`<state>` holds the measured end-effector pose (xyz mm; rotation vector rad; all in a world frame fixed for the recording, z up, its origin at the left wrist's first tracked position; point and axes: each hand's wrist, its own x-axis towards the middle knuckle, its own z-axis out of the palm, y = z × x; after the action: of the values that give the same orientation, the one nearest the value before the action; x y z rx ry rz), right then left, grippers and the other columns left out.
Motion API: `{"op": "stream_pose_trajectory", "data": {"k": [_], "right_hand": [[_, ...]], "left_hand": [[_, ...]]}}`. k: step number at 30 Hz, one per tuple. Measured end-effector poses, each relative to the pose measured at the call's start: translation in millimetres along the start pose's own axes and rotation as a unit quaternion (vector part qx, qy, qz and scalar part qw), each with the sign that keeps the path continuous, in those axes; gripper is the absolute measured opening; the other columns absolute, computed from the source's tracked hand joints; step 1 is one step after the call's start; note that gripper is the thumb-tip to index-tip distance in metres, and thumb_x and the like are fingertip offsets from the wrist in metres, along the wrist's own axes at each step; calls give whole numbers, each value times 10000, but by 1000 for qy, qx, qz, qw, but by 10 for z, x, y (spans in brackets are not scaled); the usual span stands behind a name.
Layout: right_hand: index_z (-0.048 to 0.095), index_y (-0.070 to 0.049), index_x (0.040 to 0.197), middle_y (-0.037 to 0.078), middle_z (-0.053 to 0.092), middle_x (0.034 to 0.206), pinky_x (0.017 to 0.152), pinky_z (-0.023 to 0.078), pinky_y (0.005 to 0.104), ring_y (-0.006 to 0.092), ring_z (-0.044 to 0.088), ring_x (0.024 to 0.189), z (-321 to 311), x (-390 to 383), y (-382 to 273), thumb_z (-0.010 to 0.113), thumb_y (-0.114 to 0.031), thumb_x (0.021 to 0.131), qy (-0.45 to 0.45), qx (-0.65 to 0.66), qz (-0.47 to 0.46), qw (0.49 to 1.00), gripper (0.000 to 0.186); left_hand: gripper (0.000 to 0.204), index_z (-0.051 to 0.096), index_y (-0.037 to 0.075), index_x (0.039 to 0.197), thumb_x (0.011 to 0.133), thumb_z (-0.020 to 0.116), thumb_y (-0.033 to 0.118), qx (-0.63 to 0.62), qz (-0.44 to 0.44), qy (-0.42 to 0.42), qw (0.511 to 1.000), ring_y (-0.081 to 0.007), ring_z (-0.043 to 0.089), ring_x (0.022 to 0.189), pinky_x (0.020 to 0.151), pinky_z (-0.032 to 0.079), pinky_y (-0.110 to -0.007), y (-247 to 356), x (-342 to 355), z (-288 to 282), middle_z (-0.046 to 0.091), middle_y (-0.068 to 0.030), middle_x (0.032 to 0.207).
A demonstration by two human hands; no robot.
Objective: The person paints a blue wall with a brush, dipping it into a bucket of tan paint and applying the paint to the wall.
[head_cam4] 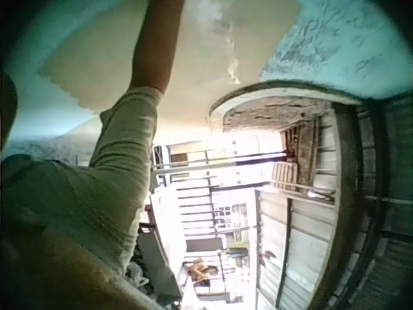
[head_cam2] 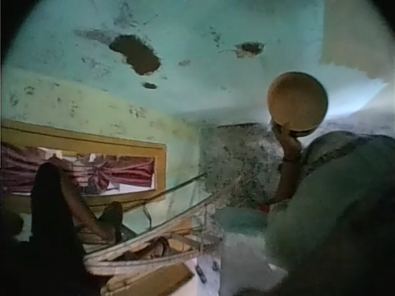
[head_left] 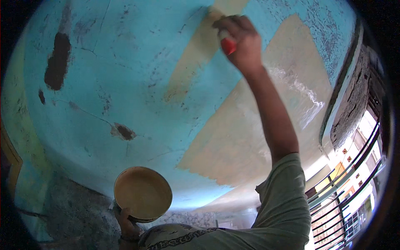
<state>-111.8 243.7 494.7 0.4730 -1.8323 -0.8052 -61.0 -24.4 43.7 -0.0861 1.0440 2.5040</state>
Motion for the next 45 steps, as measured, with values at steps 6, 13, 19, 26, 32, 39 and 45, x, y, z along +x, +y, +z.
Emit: {"op": "stream_pose_trajectory", "data": {"k": [6,13,19,26,32,39,45], "right_hand": [[610,-99,852,93,588,892,694,497,383,267,585,826,631,-1549,-1450,642,-131,635,-158,171,-105,967,222],[617,-92,840,97,637,920,698,506,331,257,610,847,678,-1376,-939,622,15,703,-228,342,160,897,174],[647,-103,864,98,620,923,641,491,334,256,587,780,308,-596,-650,639,-16,663,3,45,2,999,220],[617,-111,879,104,579,991,769,489,442,295,555,942,761,-2104,-2115,631,-127,677,-266,275,-27,923,203],[614,-72,853,115,614,846,651,493,357,299,595,773,871,-1704,-1376,636,-107,728,-363,250,242,864,132],[641,-77,849,97,598,902,581,428,343,243,536,725,367,-990,-1155,651,-43,623,-10,90,59,994,229],[613,-119,863,114,565,992,733,494,424,288,540,961,1003,-2726,-2586,644,-131,657,-262,318,22,911,208]], "left_hand": [[617,318,72,1286,776,553,328,103,73,-41,991,-275,460,1100,889,419,-422,-336,64,-427,445,-128,1192],[581,369,14,1188,675,613,137,-38,-10,57,998,-262,524,937,781,470,-412,29,-69,-216,474,-119,1040],[606,377,8,1187,650,597,180,-24,16,47,998,-251,521,936,755,479,-412,49,-70,-284,482,-125,1039],[598,375,24,1200,667,580,201,-23,-11,68,997,-265,526,952,750,487,-417,55,-51,-417,478,-135,1074],[601,344,40,1228,705,579,220,-14,10,74,997,-283,535,984,760,494,-422,212,-135,-474,463,-130,1119],[451,487,13,1098,730,564,263,7,23,64,998,-245,525,1005,800,467,-385,30,-117,-795,505,-117,1076],[456,493,15,1095,724,556,273,-46,9,83,995,-231,498,1025,827,433,-378,4,-45,-957,506,-98,1091]]}}
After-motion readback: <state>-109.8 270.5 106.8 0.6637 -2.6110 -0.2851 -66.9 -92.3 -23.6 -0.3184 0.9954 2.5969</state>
